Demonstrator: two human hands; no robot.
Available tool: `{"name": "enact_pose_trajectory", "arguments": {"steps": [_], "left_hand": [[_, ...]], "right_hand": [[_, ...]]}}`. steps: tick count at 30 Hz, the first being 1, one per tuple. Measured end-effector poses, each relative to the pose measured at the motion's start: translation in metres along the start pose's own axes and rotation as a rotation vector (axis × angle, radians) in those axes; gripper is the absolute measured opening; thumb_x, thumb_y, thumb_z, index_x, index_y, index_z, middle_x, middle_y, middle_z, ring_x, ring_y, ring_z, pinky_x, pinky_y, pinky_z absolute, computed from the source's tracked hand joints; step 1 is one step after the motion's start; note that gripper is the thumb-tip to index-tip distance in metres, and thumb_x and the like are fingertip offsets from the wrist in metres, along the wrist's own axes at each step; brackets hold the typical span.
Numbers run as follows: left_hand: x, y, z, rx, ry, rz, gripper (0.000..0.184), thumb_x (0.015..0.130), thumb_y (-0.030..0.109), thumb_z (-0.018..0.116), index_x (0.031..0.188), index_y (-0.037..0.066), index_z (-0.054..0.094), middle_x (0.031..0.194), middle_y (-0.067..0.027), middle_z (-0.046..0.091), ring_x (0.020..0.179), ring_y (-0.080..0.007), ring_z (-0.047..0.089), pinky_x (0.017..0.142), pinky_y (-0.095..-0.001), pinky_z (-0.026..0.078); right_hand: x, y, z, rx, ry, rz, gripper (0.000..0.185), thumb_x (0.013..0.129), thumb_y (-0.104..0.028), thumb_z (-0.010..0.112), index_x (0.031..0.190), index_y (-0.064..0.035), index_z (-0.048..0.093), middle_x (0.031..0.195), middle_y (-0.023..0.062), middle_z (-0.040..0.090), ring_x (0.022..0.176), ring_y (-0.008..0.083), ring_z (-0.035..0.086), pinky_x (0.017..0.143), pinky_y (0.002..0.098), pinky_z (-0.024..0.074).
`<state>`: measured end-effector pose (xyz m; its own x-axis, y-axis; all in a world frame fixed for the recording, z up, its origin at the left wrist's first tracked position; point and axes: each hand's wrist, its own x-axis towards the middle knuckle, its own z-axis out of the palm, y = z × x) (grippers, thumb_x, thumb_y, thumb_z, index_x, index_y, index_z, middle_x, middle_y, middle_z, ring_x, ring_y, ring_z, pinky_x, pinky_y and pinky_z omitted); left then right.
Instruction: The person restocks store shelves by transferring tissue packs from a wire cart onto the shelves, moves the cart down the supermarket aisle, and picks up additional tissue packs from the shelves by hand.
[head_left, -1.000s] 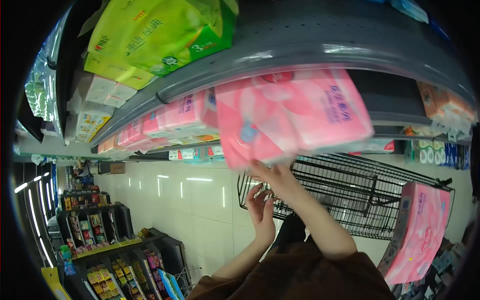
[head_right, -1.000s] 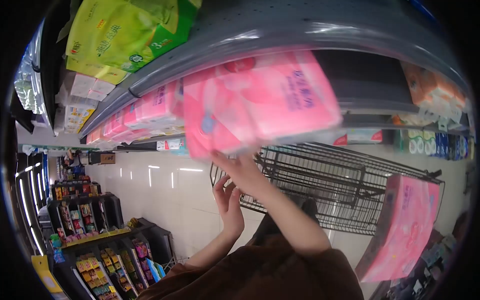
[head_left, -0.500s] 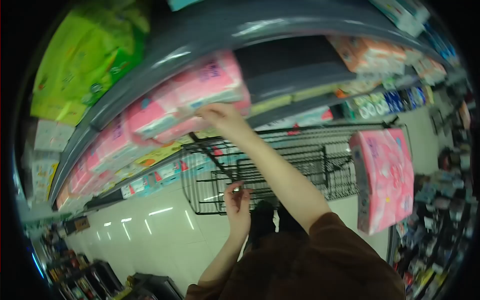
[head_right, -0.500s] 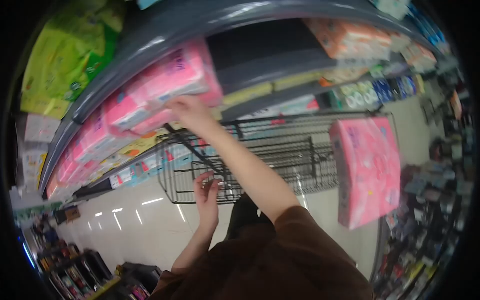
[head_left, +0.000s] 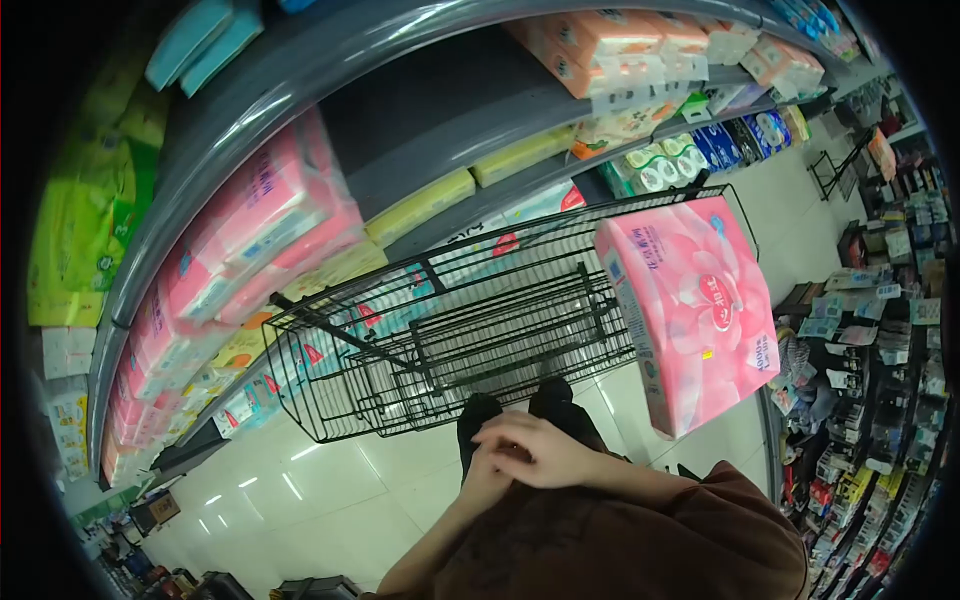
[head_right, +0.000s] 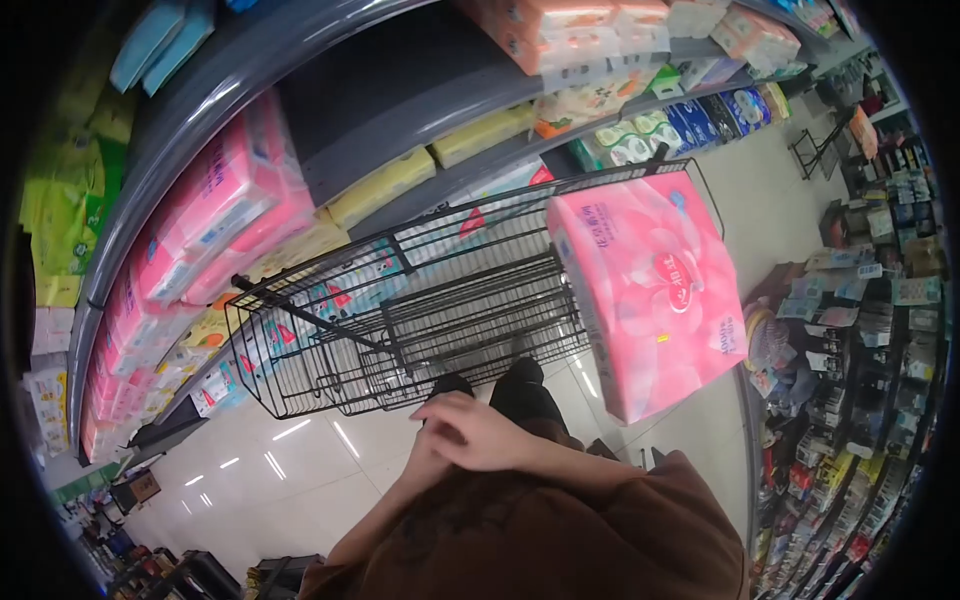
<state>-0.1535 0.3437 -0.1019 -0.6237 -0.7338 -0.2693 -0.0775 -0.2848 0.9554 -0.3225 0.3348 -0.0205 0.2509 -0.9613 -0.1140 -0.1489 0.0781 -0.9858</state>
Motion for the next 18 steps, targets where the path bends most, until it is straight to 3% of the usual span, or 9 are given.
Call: {"name": "enact_pose_trajectory", "arguments": {"steps": [3, 6, 8, 9, 10, 12, 14, 16, 18], "left_hand": [[0.023, 0.008, 0.061, -0.278, -0.065, 0.048, 0.040, 0.090, 0.008, 0.060, 0.127, -0.001, 0.047, 0.120, -0.0127, 0.056, 0.116, -0.0211, 0.054, 0.097, -0.0350, 0.046], [0.061, -0.008, 0.108, -0.239, -0.305, -0.159, 0.060, 0.090, 0.017, 0.066, 0.137, -0.002, 0.034, 0.132, -0.0152, 0.048, 0.122, -0.0268, 0.050, 0.099, -0.0394, 0.045], [0.090, -0.016, 0.141, -0.216, -0.454, -0.283, 0.074, 0.089, 0.024, 0.069, 0.143, -0.002, 0.026, 0.140, -0.0168, 0.042, 0.127, -0.0306, 0.047, 0.101, -0.0423, 0.045], [0.101, -0.012, 0.161, -0.265, -0.457, -0.348, 0.084, 0.087, 0.029, 0.072, 0.145, -0.001, 0.019, 0.141, -0.0175, 0.039, 0.129, -0.0297, 0.045, 0.102, -0.0420, 0.044], [0.108, -0.003, 0.181, -0.314, -0.451, -0.407, 0.094, 0.085, 0.035, 0.075, 0.146, 0.000, 0.012, 0.143, -0.0181, 0.037, 0.132, -0.0288, 0.042, 0.103, -0.0417, 0.044], [0.119, 0.016, 0.214, -0.431, -0.252, -0.629, 0.104, 0.081, 0.038, 0.078, 0.147, 0.000, 0.007, 0.141, -0.0194, 0.039, 0.133, -0.0297, 0.041, 0.105, -0.0424, 0.043], [0.126, 0.024, 0.223, -0.474, -0.268, -0.579, 0.098, 0.082, 0.034, 0.077, 0.148, 0.000, 0.011, 0.143, -0.0168, 0.038, 0.133, -0.0262, 0.041, 0.107, -0.0414, 0.040], [0.119, 0.003, 0.224, -0.386, -0.261, -0.415, 0.088, 0.087, 0.025, 0.072, 0.149, 0.002, 0.013, 0.144, -0.0142, 0.037, 0.131, -0.0229, 0.043, 0.107, -0.0391, 0.040], [0.112, 0.036, 0.217, -0.337, -0.285, -0.361, 0.091, 0.085, 0.021, 0.075, 0.149, -0.001, 0.014, 0.140, -0.0137, 0.042, 0.128, -0.0202, 0.044, 0.108, -0.0362, 0.038]], "right_hand": [[-0.023, -0.027, -0.035, -0.152, 0.012, -0.304, 0.029, 0.084, -0.006, 0.063, 0.113, -0.0047, 0.061, 0.100, 0.0077, 0.065, 0.090, 0.0283, 0.065, 0.079, 0.0368, 0.0515], [-0.059, -0.040, -0.108, -0.286, 0.280, -0.460, 0.029, 0.083, -0.002, 0.064, 0.111, -0.0041, 0.060, 0.098, 0.0095, 0.067, 0.092, 0.0287, 0.065, 0.081, 0.0375, 0.0514], [-0.101, -0.029, -0.159, -0.342, 0.613, -0.442, 0.026, 0.083, 0.000, 0.062, 0.108, -0.0027, 0.060, 0.095, 0.0131, 0.068, 0.094, 0.0301, 0.065, 0.082, 0.0395, 0.0514], [-0.130, -0.024, -0.182, -0.404, 0.853, -0.321, 0.022, 0.084, 0.003, 0.060, 0.106, -0.0010, 0.061, 0.099, 0.0168, 0.066, 0.095, 0.0321, 0.065, 0.082, 0.0411, 0.0511], [-0.155, -0.025, -0.212, -0.520, 1.023, -0.022, 0.021, 0.087, 0.002, 0.058, 0.108, 0.0003, 0.060, 0.104, 0.0176, 0.065, 0.098, 0.0313, 0.064, 0.084, 0.0379, 0.0498], [-0.205, -0.003, -0.275, -0.906, 1.179, 0.187, 0.028, 0.094, -0.007, 0.055, 0.121, 0.0011, 0.056, 0.109, 0.0155, 0.064, 0.103, 0.0252, 0.061, 0.088, 0.0343, 0.0470], [-0.264, 0.053, -0.313, -0.354, 1.317, 0.431, 0.033, 0.097, -0.018, 0.055, 0.125, -0.0008, 0.055, 0.113, 0.0121, 0.063, 0.105, 0.0224, 0.061, 0.089, 0.0355, 0.0467], [-0.298, 0.081, -0.328, 0.086, 1.192, 0.649, 0.044, 0.097, -0.032, 0.055, 0.131, -0.0043, 0.052, 0.116, 0.0085, 0.061, 0.106, 0.0203, 0.060, 0.088, 0.0360, 0.0472], [-0.324, 0.122, -0.325, 0.846, 0.960, 0.555, 0.054, 0.096, -0.040, 0.055, 0.136, -0.0049, 0.049, 0.121, 0.0078, 0.060, 0.110, 0.0218, 0.059, 0.090, 0.0388, 0.0486]]}}
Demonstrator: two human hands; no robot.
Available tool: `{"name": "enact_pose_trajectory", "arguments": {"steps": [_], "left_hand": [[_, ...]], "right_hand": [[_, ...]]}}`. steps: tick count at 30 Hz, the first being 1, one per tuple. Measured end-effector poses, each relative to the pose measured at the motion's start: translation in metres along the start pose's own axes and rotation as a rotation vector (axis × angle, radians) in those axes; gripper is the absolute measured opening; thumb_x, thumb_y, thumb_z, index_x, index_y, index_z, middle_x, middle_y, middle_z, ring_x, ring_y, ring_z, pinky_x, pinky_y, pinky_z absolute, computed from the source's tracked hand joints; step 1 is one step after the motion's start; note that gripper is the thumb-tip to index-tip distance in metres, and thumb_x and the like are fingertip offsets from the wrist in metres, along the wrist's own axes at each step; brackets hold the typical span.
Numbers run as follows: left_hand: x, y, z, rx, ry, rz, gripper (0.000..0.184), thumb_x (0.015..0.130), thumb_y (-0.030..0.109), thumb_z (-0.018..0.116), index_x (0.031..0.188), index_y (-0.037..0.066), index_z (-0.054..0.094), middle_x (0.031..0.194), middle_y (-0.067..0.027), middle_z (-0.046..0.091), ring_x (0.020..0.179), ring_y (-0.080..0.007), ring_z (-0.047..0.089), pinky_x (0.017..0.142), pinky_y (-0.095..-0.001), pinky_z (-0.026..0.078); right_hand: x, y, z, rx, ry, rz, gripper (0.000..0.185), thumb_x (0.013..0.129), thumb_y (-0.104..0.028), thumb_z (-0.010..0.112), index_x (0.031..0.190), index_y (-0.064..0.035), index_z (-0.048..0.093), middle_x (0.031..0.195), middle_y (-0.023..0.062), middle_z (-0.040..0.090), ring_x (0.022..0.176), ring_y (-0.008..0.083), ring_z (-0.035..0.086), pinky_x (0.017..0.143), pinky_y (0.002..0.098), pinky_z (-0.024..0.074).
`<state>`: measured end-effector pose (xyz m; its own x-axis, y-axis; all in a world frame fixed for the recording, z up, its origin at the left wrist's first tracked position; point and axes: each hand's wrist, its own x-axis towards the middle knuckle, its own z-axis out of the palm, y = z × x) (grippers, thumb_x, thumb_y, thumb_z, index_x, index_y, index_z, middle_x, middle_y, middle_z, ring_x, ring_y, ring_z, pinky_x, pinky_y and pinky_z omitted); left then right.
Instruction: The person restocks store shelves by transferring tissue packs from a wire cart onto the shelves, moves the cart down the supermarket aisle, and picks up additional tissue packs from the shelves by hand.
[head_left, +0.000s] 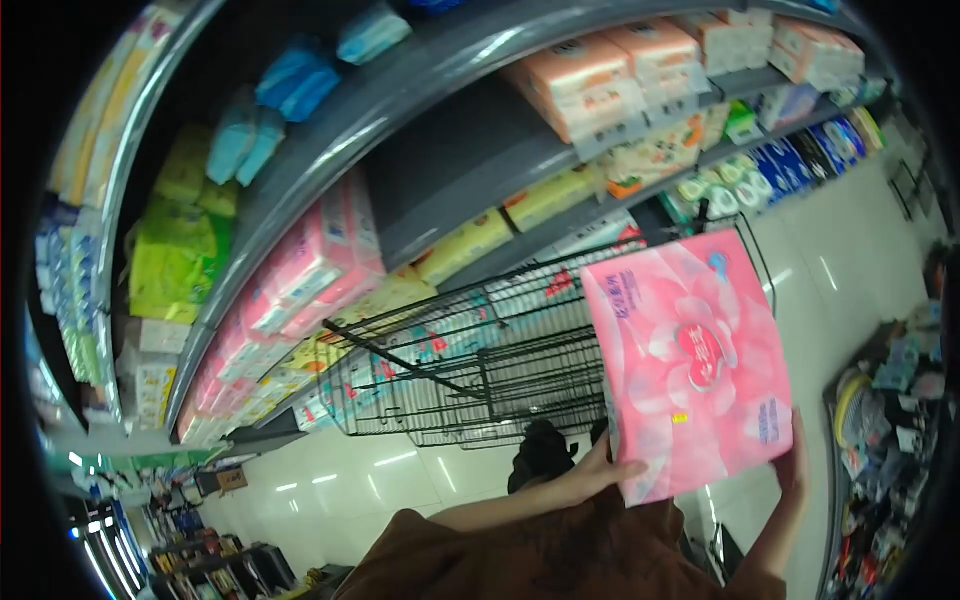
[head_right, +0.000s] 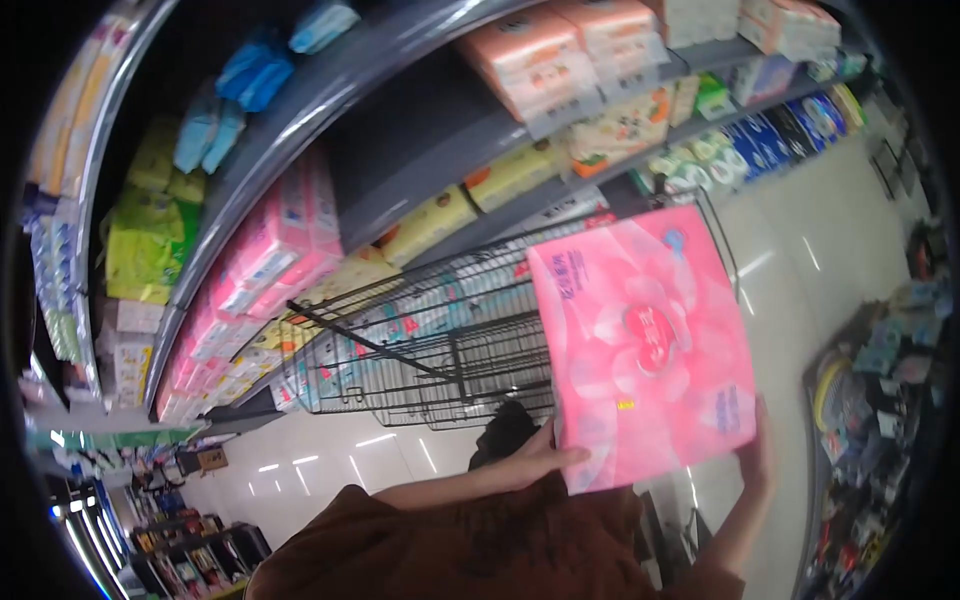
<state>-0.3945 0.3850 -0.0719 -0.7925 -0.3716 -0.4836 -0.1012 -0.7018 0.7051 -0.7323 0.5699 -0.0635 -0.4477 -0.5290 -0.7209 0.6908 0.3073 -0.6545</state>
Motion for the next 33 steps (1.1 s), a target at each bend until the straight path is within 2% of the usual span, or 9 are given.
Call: {"name": "enact_pose_trajectory", "arguments": {"steps": [5, 9, 14, 18, 23, 25, 29, 31, 33], "left_hand": [[-0.058, 0.006, -0.023, 0.357, 0.146, 0.019, 0.102, 0.077, 0.019, 0.082, 0.150, -0.002, 0.014, 0.141, -0.0158, 0.043, 0.129, -0.0219, 0.043, 0.108, -0.0364, 0.037], [-0.107, 0.034, -0.048, 0.483, 0.220, 0.057, 0.104, 0.074, 0.019, 0.085, 0.151, 0.001, 0.017, 0.143, -0.0151, 0.042, 0.129, -0.0222, 0.044, 0.107, -0.0365, 0.039], [-0.101, 0.054, -0.141, 0.119, 0.553, 0.245, 0.086, 0.080, 0.020, 0.078, 0.148, 0.003, 0.027, 0.139, -0.0110, 0.047, 0.126, -0.0227, 0.047, 0.104, -0.0363, 0.042], [-0.080, 0.166, -0.162, -0.480, 0.667, 0.520, 0.073, 0.090, 0.033, 0.064, 0.147, 0.003, 0.031, 0.141, -0.0109, 0.045, 0.128, -0.0246, 0.047, 0.107, -0.0417, 0.039], [-0.103, 0.183, -0.176, -0.260, 0.619, 0.884, 0.066, 0.093, 0.025, 0.060, 0.147, 0.001, 0.030, 0.149, -0.0104, 0.038, 0.136, -0.0235, 0.039, 0.110, -0.0418, 0.034], [-0.116, 0.175, -0.168, -0.202, 0.721, 1.004, 0.064, 0.093, 0.024, 0.060, 0.146, 0.002, 0.032, 0.150, -0.0134, 0.037, 0.135, -0.0281, 0.041, 0.109, -0.0447, 0.037], [-0.133, 0.125, -0.158, -0.252, 0.847, 0.886, 0.051, 0.096, 0.016, 0.055, 0.143, 0.005, 0.036, 0.146, -0.0141, 0.041, 0.130, -0.0323, 0.047, 0.105, -0.0455, 0.041], [-0.133, 0.099, -0.143, -0.228, 0.815, 0.815, 0.046, 0.098, 0.013, 0.052, 0.141, 0.005, 0.038, 0.144, -0.0136, 0.043, 0.127, -0.0298, 0.049, 0.104, -0.0429, 0.043], [-0.127, 0.072, -0.129, -0.193, 0.800, 0.717, 0.041, 0.099, 0.011, 0.050, 0.139, 0.005, 0.039, 0.142, -0.0126, 0.045, 0.125, -0.0268, 0.051, 0.103, -0.0402, 0.044]], "right_hand": [[-0.013, 0.068, -0.028, 0.156, -0.265, 0.027, 0.078, 0.077, -0.024, 0.078, 0.140, -0.0001, 0.039, 0.130, 0.0143, 0.056, 0.115, 0.0287, 0.058, 0.096, 0.0451, 0.0495], [-0.031, 0.043, 0.062, 0.094, -0.439, -0.053, 0.084, 0.071, -0.016, 0.079, 0.142, 0.0016, 0.036, 0.131, 0.0164, 0.054, 0.119, 0.0313, 0.055, 0.097, 0.0451, 0.0485], [0.000, -0.016, 0.225, -0.009, -0.558, -0.185, 0.074, 0.083, -0.020, 0.070, 0.144, 0.0024, 0.034, 0.133, 0.0144, 0.052, 0.120, 0.0271, 0.054, 0.097, 0.0422, 0.0471], [0.029, -0.038, 0.382, -0.088, -0.568, -0.153, 0.062, 0.090, -0.034, 0.065, 0.137, 0.0001, 0.043, 0.127, 0.0120, 0.055, 0.114, 0.0214, 0.056, 0.087, 0.0397, 0.0524], [0.039, -0.031, 0.470, -0.149, -0.649, -0.418, 0.065, 0.084, -0.021, 0.073, 0.137, -0.0041, 0.038, 0.122, 0.0114, 0.054, 0.107, 0.0224, 0.059, 0.086, 0.0403, 0.0557], [0.043, -0.023, 0.492, -0.177, -0.629, -0.403, 0.071, 0.082, -0.016, 0.075, 0.139, -0.0043, 0.034, 0.123, 0.0116, 0.054, 0.106, 0.0223, 0.060, 0.085, 0.0392, 0.0562], [0.085, -0.028, 0.545, -0.284, -0.606, -0.504, 0.076, 0.081, -0.020, 0.077, 0.140, -0.0037, 0.031, 0.120, 0.0126, 0.055, 0.109, 0.0229, 0.058, 0.082, 0.0374, 0.0572], [0.160, -0.025, 0.578, -0.354, -0.529, -0.946, 0.065, 0.085, -0.033, 0.074, 0.133, -0.0002, 0.044, 0.122, 0.0155, 0.057, 0.114, 0.0293, 0.056, 0.092, 0.0472, 0.0486], [0.173, -0.030, 0.591, -0.976, -0.115, -1.108, 0.066, 0.085, -0.039, 0.072, 0.130, 0.0022, 0.048, 0.123, 0.0198, 0.056, 0.116, 0.0343, 0.054, 0.097, 0.0505, 0.0431]]}}
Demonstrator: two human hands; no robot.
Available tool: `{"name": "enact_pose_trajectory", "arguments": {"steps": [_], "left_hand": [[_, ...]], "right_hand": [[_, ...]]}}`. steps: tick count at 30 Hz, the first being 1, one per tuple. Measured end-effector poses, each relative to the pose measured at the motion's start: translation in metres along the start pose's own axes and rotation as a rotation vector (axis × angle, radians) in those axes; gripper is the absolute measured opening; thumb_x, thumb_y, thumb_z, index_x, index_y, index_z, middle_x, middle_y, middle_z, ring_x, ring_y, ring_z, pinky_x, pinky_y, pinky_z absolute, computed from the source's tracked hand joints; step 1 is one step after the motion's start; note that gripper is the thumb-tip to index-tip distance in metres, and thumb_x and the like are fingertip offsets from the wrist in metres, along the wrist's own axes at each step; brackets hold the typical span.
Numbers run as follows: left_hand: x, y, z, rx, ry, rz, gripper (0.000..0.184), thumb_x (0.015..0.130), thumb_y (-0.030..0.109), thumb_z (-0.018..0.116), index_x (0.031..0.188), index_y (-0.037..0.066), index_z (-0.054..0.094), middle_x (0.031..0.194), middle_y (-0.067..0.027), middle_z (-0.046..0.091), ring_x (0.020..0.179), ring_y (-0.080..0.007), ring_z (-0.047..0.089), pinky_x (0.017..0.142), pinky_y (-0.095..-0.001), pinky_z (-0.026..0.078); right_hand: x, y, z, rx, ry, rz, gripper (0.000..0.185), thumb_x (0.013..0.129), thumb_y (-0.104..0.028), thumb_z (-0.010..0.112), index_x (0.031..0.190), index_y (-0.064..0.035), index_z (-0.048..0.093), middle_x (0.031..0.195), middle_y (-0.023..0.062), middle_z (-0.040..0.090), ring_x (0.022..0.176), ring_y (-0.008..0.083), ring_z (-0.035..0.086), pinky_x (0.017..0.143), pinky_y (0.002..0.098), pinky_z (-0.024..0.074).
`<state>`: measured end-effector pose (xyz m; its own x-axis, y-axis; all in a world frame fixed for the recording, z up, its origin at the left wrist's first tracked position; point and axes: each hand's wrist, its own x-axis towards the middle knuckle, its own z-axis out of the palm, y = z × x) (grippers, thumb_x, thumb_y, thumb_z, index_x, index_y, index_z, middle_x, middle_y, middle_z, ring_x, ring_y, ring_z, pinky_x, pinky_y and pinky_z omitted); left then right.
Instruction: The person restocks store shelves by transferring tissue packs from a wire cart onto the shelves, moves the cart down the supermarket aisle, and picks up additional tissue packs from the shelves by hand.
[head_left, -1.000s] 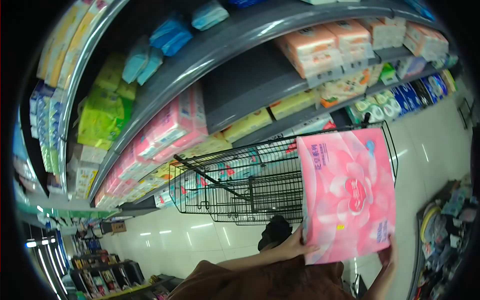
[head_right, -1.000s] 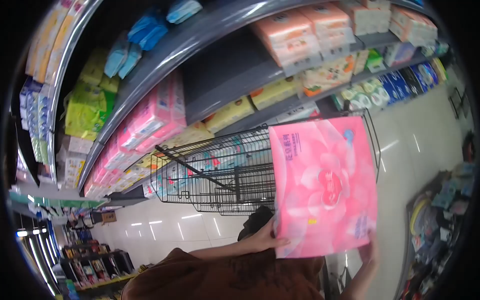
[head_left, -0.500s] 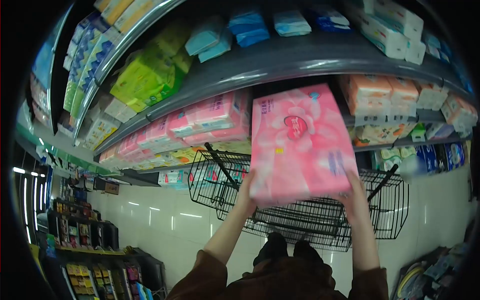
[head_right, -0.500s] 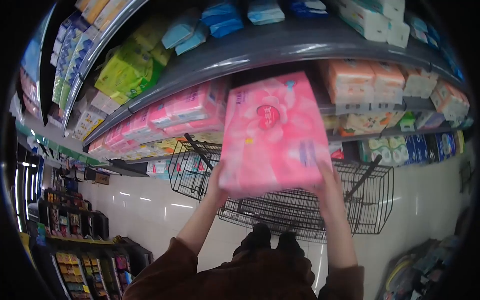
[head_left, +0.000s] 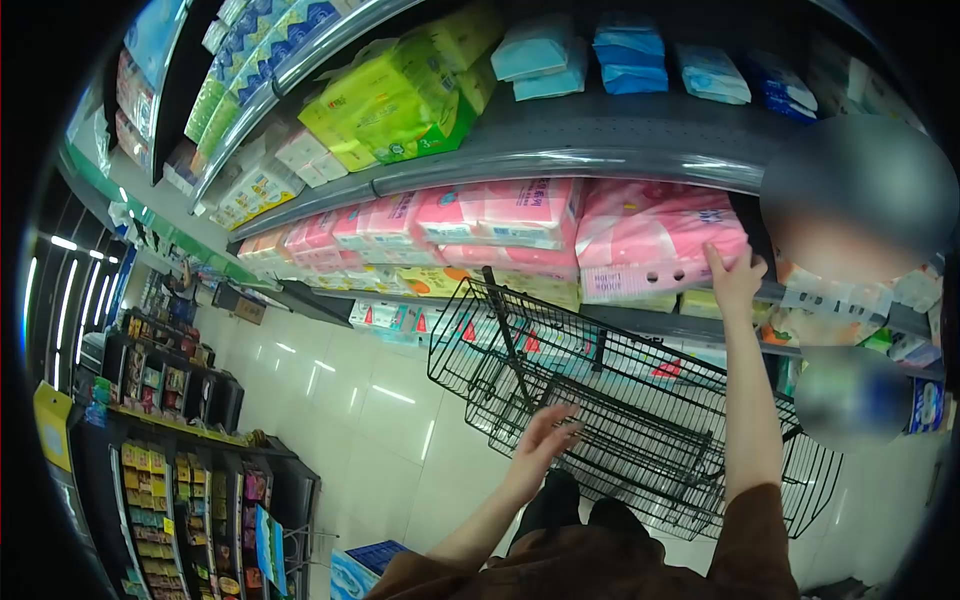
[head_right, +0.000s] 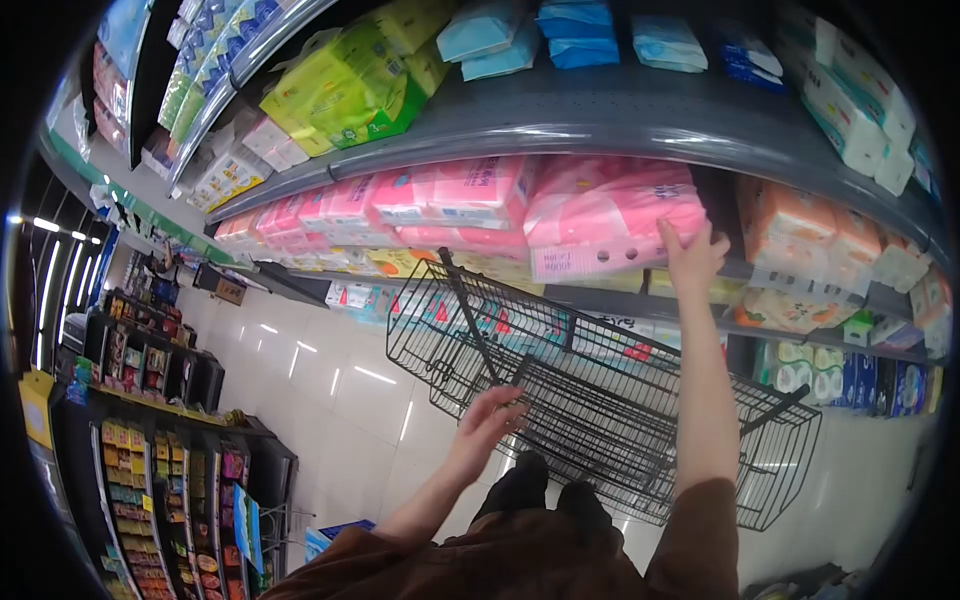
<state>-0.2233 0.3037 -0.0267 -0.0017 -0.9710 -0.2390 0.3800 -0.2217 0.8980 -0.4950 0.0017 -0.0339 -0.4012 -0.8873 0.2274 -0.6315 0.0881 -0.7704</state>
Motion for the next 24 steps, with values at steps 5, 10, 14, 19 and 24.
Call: {"name": "enact_pose_trajectory", "arguments": {"steps": [5, 10, 14, 19, 24], "left_hand": [[-0.018, -0.031, 0.015, 0.254, -0.080, -0.070, 0.037, 0.099, 0.010, 0.053, 0.135, 0.005, 0.044, 0.137, -0.0081, 0.050, 0.118, -0.0187, 0.055, 0.097, -0.0317, 0.045], [-0.004, -0.021, 0.021, 0.634, -0.160, 0.197, 0.032, 0.095, 0.007, 0.056, 0.126, 0.003, 0.050, 0.127, -0.0103, 0.055, 0.105, -0.0197, 0.060, 0.084, -0.0309, 0.050], [0.003, -0.023, 0.009, 1.004, -0.169, 0.293, 0.037, 0.093, 0.012, 0.059, 0.129, 0.006, 0.052, 0.133, -0.0137, 0.050, 0.123, -0.0311, 0.049, 0.102, -0.0428, 0.042], [-0.001, -0.092, -0.010, 1.776, -0.147, 0.572, 0.039, 0.090, 0.026, 0.059, 0.125, 0.009, 0.055, 0.143, -0.0139, 0.042, 0.132, -0.0410, 0.035, 0.109, -0.0634, 0.020], [0.003, -0.121, -0.006, 1.714, -0.084, 0.647, 0.036, 0.089, 0.023, 0.054, 0.122, 0.008, 0.055, 0.142, -0.0153, 0.043, 0.129, -0.0367, 0.039, 0.108, -0.0604, 0.020]], "right_hand": [[0.014, 0.035, -0.014, -0.288, -0.197, -0.189, 0.064, 0.085, -0.044, 0.069, 0.127, 0.0027, 0.053, 0.123, 0.0279, 0.053, 0.115, 0.0412, 0.051, 0.101, 0.0511, 0.0386], [-0.101, 0.018, -0.074, 0.076, -0.035, -0.324, 0.041, 0.090, -0.022, 0.063, 0.122, 0.0023, 0.055, 0.117, 0.0257, 0.057, 0.112, 0.0409, 0.053, 0.099, 0.0462, 0.0406], [-0.253, 0.011, -0.110, 0.147, -0.448, -0.280, 0.040, 0.087, -0.019, 0.066, 0.121, -0.0004, 0.056, 0.126, 0.0213, 0.053, 0.119, 0.0398, 0.049, 0.101, 0.0480, 0.0400], [-0.344, 0.049, -0.103, -0.298, -0.424, -0.472, 0.055, 0.085, -0.043, 0.065, 0.128, -0.0103, 0.056, 0.139, 0.0205, 0.046, 0.125, 0.0416, 0.045, 0.102, 0.0547, 0.0382], [-0.355, 0.073, -0.100, -0.260, -0.388, -0.431, 0.024, 0.085, -0.023, 0.058, 0.101, -0.0059, 0.063, 0.129, 0.0129, 0.058, 0.123, 0.0357, 0.051, 0.102, 0.0452, 0.0412]]}}
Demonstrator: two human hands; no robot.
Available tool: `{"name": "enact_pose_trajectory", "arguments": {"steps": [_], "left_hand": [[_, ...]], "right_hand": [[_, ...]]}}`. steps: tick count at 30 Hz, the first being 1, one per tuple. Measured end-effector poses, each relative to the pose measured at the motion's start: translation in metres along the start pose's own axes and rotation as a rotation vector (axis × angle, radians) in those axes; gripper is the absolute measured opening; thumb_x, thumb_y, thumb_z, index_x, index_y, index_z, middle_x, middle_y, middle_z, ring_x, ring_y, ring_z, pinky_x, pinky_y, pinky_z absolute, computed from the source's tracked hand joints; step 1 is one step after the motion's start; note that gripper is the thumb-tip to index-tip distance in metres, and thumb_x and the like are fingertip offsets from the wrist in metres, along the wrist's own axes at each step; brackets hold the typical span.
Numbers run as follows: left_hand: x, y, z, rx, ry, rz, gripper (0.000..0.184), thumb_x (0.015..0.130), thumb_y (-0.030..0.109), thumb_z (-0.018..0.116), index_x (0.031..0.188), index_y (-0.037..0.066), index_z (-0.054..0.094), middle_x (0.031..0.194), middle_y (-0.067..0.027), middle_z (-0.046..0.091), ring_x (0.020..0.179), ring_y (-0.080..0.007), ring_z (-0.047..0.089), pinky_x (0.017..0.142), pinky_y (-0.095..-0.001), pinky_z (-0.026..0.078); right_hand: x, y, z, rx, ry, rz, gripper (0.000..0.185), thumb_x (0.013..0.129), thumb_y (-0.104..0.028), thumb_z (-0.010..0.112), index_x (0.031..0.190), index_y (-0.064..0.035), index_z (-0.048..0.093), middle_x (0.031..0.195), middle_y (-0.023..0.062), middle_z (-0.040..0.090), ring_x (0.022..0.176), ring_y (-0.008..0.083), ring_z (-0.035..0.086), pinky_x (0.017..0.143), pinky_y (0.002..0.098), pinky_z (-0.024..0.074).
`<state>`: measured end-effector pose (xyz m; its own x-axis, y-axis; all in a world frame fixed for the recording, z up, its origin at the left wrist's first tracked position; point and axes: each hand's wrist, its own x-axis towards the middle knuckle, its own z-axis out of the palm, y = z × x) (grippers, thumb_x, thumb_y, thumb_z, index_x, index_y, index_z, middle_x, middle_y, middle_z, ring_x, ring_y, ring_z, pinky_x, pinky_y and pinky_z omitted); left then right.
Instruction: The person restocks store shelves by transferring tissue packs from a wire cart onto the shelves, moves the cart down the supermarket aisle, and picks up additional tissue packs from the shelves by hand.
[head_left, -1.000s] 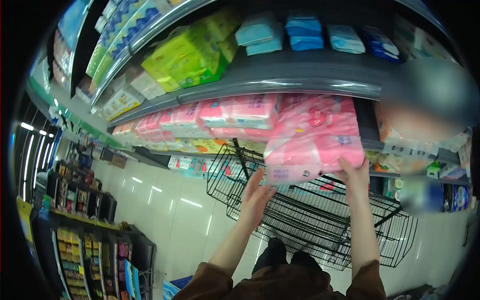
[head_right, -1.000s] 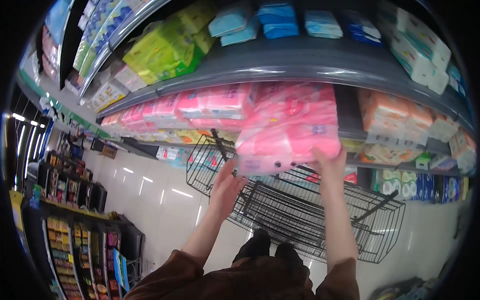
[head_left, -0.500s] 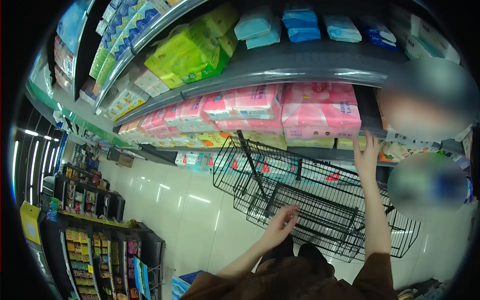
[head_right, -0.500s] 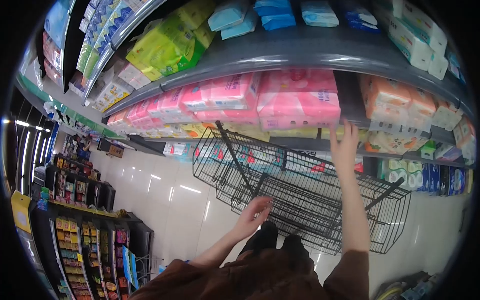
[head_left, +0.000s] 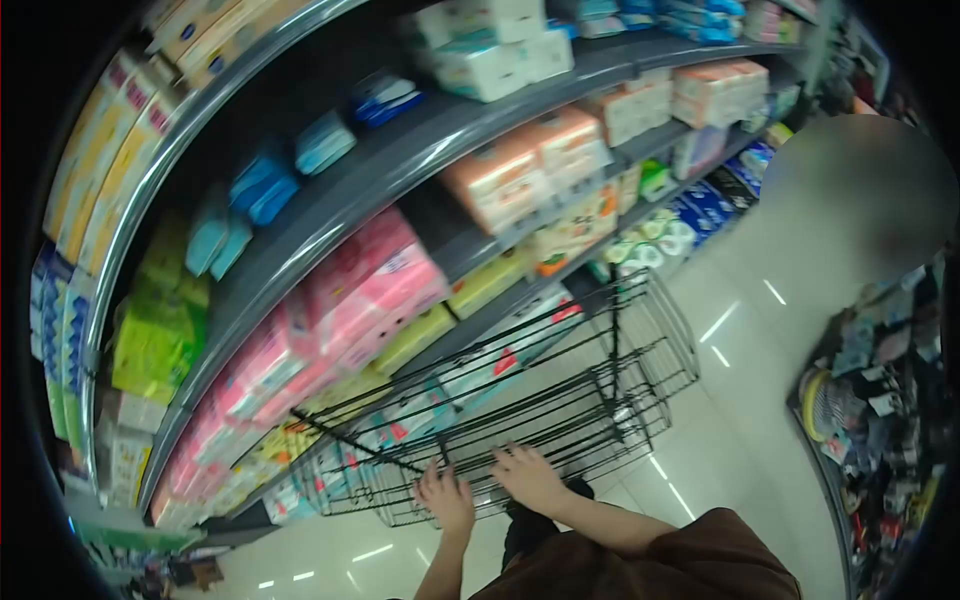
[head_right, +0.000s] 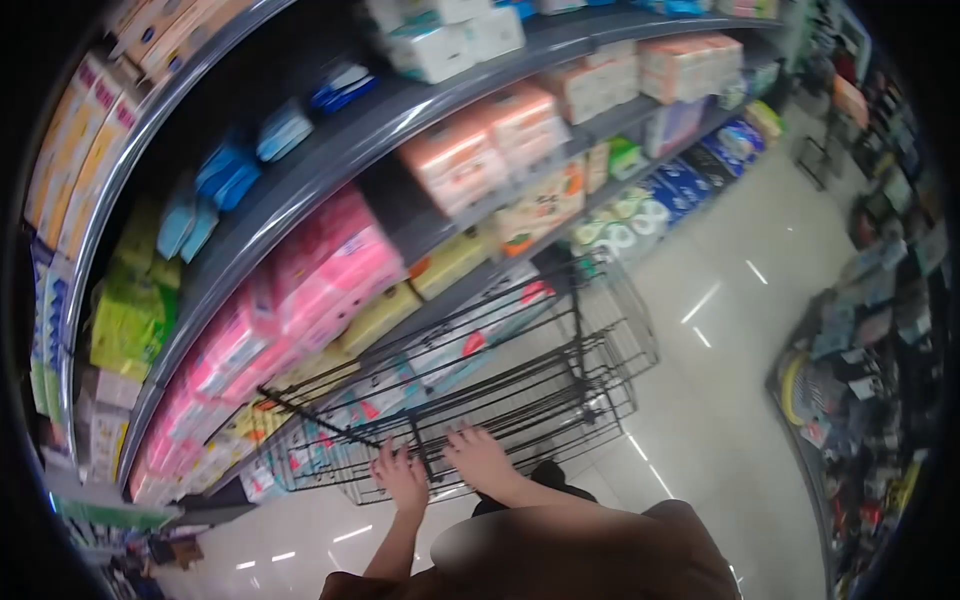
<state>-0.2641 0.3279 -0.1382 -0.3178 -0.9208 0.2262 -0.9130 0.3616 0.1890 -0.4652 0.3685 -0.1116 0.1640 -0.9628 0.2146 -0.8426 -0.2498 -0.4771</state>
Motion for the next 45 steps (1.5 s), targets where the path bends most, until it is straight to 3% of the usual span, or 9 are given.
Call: {"name": "enact_pose_trajectory", "arguments": {"steps": [13, 24, 29, 31, 35, 37, 40, 42, 45], "left_hand": [[-0.025, 0.041, -0.027, -0.072, -0.243, 0.178, 0.047, 0.097, 0.033, 0.045, 0.132, 0.002, 0.048, 0.147, -0.0218, 0.037, 0.130, -0.0403, 0.036, 0.106, -0.0648, 0.017], [-0.034, -0.132, -0.110, -0.108, 0.030, 0.023, 0.046, 0.082, 0.007, 0.064, 0.125, -0.002, 0.051, 0.143, -0.0289, 0.038, 0.131, -0.0455, 0.037, 0.108, -0.0534, 0.029], [-0.054, -0.083, -0.087, -0.350, -0.135, 0.314, 0.045, 0.088, 0.019, 0.063, 0.129, 0.002, 0.053, 0.145, -0.0275, 0.036, 0.131, -0.0474, 0.035, 0.107, -0.0562, 0.028], [-0.065, -0.052, -0.076, -0.300, -0.265, 0.368, 0.046, 0.093, 0.026, 0.058, 0.134, 0.006, 0.052, 0.148, -0.0243, 0.034, 0.135, -0.0478, 0.030, 0.111, -0.0575, 0.024], [-0.071, -0.033, -0.076, -0.246, -0.323, 0.486, 0.048, 0.094, 0.031, 0.056, 0.136, 0.007, 0.051, 0.151, -0.0218, 0.031, 0.139, -0.0473, 0.024, 0.114, -0.0577, 0.021], [-0.072, -0.037, -0.070, -0.224, -0.334, 0.470, 0.049, 0.094, 0.032, 0.056, 0.135, 0.006, 0.051, 0.152, -0.0220, 0.029, 0.139, -0.0468, 0.023, 0.114, -0.0574, 0.021], [-0.068, -0.045, -0.067, -0.415, -0.373, 0.463, 0.041, 0.093, 0.020, 0.058, 0.130, 0.003, 0.054, 0.147, -0.0236, 0.033, 0.136, -0.0448, 0.030, 0.110, -0.0532, 0.029], [-0.065, -0.025, -0.080, -0.536, -0.293, 0.492, 0.037, 0.083, 0.007, 0.062, 0.120, 0.004, 0.057, 0.133, -0.0210, 0.049, 0.122, -0.0422, 0.046, 0.105, -0.0484, 0.038], [-0.067, 0.015, -0.094, -0.691, -0.400, 0.535, 0.030, 0.083, 0.008, 0.063, 0.113, 0.004, 0.061, 0.127, -0.0184, 0.055, 0.116, -0.0384, 0.052, 0.105, -0.0483, 0.037]], "right_hand": [[-0.048, 0.030, -0.014, -0.019, 0.048, -0.107, 0.025, 0.082, -0.019, 0.057, 0.102, -0.0065, 0.066, 0.128, 0.0106, 0.061, 0.124, 0.0319, 0.053, 0.107, 0.0396, 0.0402], [-0.080, -0.004, -0.028, -0.005, 0.037, 0.004, 0.032, 0.089, -0.040, 0.061, 0.097, -0.0108, 0.069, 0.121, 0.0044, 0.066, 0.120, 0.0252, 0.057, 0.105, 0.0376, 0.0383], [-0.067, -0.031, -0.034, 0.301, 0.037, 0.347, 0.036, 0.090, -0.039, 0.062, 0.108, -0.0085, 0.069, 0.115, 0.0062, 0.069, 0.112, 0.0225, 0.061, 0.100, 0.0367, 0.0430], [-0.072, -0.037, -0.038, 0.807, 0.135, 0.636, 0.039, 0.090, -0.038, 0.062, 0.111, -0.0056, 0.068, 0.112, 0.0087, 0.069, 0.107, 0.0227, 0.063, 0.094, 0.0348, 0.0467], [-0.147, -0.036, -0.010, 0.827, 0.497, 0.790, 0.037, 0.091, -0.033, 0.061, 0.113, -0.0041, 0.067, 0.102, 0.0110, 0.071, 0.092, 0.0245, 0.068, 0.087, 0.0344, 0.0510], [-0.196, -0.053, -0.022, 0.506, 0.286, 0.993, 0.036, 0.092, -0.033, 0.062, 0.110, -0.0024, 0.067, 0.092, 0.0144, 0.070, 0.087, 0.0222, 0.068, 0.081, 0.0334, 0.0523], [-0.346, 0.007, 0.079, 0.170, -0.043, 1.190, 0.039, 0.088, -0.035, 0.051, 0.108, -0.0066, 0.069, 0.104, 0.0224, 0.068, 0.099, 0.0413, 0.064, 0.090, 0.0459, 0.0501], [-0.475, 0.034, 0.159, 0.065, -0.418, 1.456, 0.044, 0.086, -0.034, 0.050, 0.117, -0.0050, 0.065, 0.123, 0.0231, 0.061, 0.117, 0.0361, 0.057, 0.101, 0.0435, 0.0435], [-0.571, 0.010, 0.159, 0.324, -0.542, 1.736, 0.040, 0.085, -0.028, 0.053, 0.114, -0.0029, 0.066, 0.115, 0.0212, 0.063, 0.108, 0.0328, 0.059, 0.092, 0.0414, 0.0457]]}}
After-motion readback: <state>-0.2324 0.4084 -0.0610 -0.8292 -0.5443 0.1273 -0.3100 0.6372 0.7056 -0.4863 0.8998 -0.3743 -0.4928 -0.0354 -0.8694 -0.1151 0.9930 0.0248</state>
